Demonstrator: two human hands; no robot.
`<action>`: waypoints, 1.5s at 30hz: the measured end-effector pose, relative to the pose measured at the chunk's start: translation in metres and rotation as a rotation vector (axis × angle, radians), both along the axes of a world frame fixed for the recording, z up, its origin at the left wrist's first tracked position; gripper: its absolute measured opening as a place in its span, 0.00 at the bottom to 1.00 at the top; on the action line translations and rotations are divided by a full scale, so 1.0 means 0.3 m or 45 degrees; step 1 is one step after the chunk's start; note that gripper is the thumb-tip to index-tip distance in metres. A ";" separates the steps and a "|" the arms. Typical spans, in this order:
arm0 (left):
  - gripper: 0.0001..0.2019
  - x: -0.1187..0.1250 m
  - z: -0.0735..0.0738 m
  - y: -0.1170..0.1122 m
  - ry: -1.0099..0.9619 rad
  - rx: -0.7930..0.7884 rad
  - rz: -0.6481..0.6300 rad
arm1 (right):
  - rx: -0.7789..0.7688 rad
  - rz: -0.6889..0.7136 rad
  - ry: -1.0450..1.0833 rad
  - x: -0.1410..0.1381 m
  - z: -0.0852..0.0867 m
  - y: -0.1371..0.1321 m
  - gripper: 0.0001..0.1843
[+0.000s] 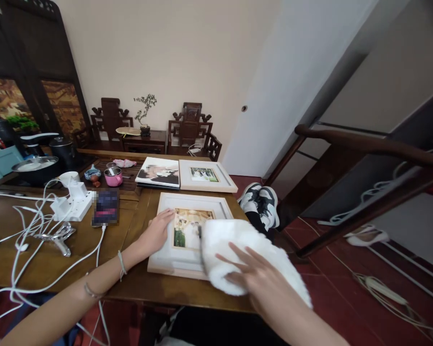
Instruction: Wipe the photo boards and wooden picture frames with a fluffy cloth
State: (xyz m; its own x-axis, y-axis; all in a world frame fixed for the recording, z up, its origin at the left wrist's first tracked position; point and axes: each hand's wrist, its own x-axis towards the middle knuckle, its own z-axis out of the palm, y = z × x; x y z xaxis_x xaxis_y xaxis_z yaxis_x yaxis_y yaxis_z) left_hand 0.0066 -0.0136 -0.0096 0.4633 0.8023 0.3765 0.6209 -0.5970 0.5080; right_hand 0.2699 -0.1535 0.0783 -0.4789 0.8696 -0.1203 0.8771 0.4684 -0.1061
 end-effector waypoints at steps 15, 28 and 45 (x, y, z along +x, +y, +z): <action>0.27 0.002 0.000 0.006 -0.013 0.010 -0.009 | 0.516 -0.264 -0.203 0.100 -0.009 0.437 0.31; 0.25 0.018 0.005 0.007 0.025 0.034 0.015 | 0.482 -0.068 -0.289 -0.289 -0.041 0.548 0.20; 0.28 0.032 0.079 -0.038 0.172 -0.135 0.113 | 0.224 -0.050 -0.269 0.107 -0.023 0.070 0.35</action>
State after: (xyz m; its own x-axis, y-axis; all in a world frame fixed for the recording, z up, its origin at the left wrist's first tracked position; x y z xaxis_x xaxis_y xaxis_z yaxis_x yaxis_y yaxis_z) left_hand 0.0163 -0.0251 0.0142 0.4295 0.8742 0.2266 0.7357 -0.4842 0.4736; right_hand 0.3019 -0.1325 0.0715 -0.4248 0.9033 -0.0593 0.8890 0.4286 0.1609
